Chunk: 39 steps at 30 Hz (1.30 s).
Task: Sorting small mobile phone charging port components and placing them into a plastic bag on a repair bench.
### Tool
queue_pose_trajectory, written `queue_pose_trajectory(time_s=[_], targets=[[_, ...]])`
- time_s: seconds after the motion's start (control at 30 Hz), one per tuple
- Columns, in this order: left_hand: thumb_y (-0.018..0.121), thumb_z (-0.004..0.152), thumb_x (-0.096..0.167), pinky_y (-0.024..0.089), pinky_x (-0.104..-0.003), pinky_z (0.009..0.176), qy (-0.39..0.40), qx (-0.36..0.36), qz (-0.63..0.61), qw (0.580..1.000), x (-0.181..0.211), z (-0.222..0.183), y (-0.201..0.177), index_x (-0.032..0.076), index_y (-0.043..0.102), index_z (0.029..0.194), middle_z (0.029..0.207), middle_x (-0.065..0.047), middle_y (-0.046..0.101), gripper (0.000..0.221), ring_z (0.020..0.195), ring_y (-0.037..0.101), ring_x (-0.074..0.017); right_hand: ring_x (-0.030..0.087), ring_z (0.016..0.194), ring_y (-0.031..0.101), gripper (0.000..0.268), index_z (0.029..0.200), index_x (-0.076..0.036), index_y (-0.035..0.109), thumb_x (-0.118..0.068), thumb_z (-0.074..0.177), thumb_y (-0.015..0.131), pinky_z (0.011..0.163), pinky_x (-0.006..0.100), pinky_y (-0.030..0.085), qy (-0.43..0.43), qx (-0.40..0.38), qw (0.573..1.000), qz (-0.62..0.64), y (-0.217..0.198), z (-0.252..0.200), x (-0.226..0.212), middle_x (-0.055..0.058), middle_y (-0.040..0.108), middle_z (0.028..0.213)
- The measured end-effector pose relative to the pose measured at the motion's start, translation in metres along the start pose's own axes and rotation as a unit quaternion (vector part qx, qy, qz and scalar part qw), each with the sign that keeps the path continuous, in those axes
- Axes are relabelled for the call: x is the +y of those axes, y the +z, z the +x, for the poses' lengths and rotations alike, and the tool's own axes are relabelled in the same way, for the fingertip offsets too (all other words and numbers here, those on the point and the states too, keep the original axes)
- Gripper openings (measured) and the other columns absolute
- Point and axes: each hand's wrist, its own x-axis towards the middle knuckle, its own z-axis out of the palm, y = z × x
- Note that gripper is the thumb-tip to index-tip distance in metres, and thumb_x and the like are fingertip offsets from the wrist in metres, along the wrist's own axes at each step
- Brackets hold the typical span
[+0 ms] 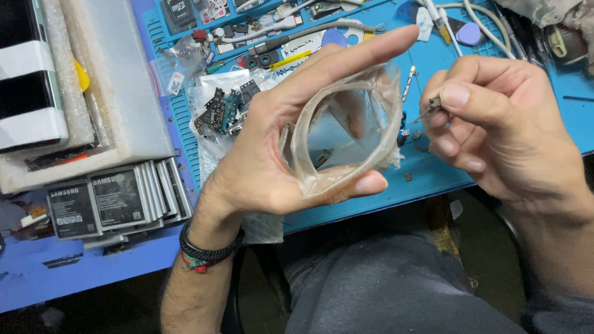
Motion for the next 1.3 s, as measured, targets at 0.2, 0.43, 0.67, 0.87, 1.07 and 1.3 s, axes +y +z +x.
queue_pose_trajectory(time_s=[0.2, 0.43, 0.67, 0.87, 1.07, 1.3], targets=[[0.080, 0.100, 0.042, 0.046, -0.039, 0.150, 0.005, -0.008, 0.002, 1.000, -0.004, -0.002, 0.000, 0.007, 0.044, 0.169, 0.178, -0.007, 0.051, 0.086, 0.161, 0.058, -0.0215, 0.009, 0.053, 0.050, 0.024, 0.079, -0.005, 0.058, -0.016, 0.098, 0.069, 0.032, 0.015, 0.026, -0.011, -0.025, 0.999, 0.020, 0.001, -0.002, -0.001, 0.008, 0.057, 0.078], [0.078, 0.100, 0.048, 0.043, -0.034, 0.141, -0.001, -0.019, 0.038, 0.999, -0.003, -0.002, 0.002, 0.012, 0.042, 0.170, 0.174, -0.002, 0.056, 0.088, 0.141, 0.063, -0.0188, 0.003, 0.054, 0.051, 0.019, 0.112, -0.014, 0.060, -0.033, 0.107, 0.062, 0.030, 0.012, 0.033, -0.156, -0.046, 0.984, -0.069, 0.001, -0.015, -0.009, 0.003, 0.057, 0.087], [0.080, 0.104, 0.048, 0.033, -0.049, 0.161, 0.033, -0.029, 0.055, 0.998, -0.009, -0.005, 0.001, 0.015, 0.040, 0.172, 0.177, -0.002, 0.055, 0.086, 0.159, 0.065, -0.0201, 0.006, 0.056, 0.051, 0.018, 0.115, -0.011, 0.065, -0.026, 0.105, 0.067, 0.036, 0.016, 0.036, -0.199, -0.071, 0.957, -0.201, 0.001, -0.012, -0.020, 0.005, 0.061, 0.090], [0.083, 0.103, 0.044, 0.048, -0.036, 0.137, 0.017, -0.046, 0.033, 0.998, -0.005, -0.004, 0.001, 0.007, 0.040, 0.172, 0.176, -0.008, 0.060, 0.089, 0.144, 0.064, -0.0234, 0.010, 0.058, 0.050, 0.019, 0.119, -0.007, 0.070, -0.018, 0.103, 0.074, 0.042, 0.021, 0.040, -0.184, -0.080, 0.909, -0.364, -0.016, -0.029, -0.016, 0.008, 0.065, 0.094], [0.115, 0.090, 0.021, 0.074, -0.038, 0.114, 0.051, 0.039, -0.011, 0.998, -0.027, -0.014, 0.003, 0.003, 0.048, 0.163, 0.159, -0.011, 0.066, 0.100, 0.124, 0.076, -0.0245, 0.014, 0.061, 0.050, 0.023, 0.123, -0.003, 0.076, -0.009, 0.101, 0.080, 0.049, 0.027, 0.044, -0.184, -0.119, 0.830, -0.513, -0.025, -0.034, -0.017, 0.010, 0.069, 0.098], [0.111, 0.087, 0.017, 0.063, -0.036, 0.097, 0.059, 0.028, 0.014, 0.998, -0.020, -0.009, 0.006, -0.006, 0.056, 0.148, 0.132, -0.013, 0.068, 0.085, 0.104, 0.067, -0.0228, 0.024, 0.083, 0.062, 0.018, 0.099, -0.002, 0.071, -0.013, 0.097, 0.086, 0.071, 0.035, 0.046, -0.203, -0.152, 0.752, -0.608, -0.049, -0.043, 0.029, 0.013, 0.067, 0.105]])
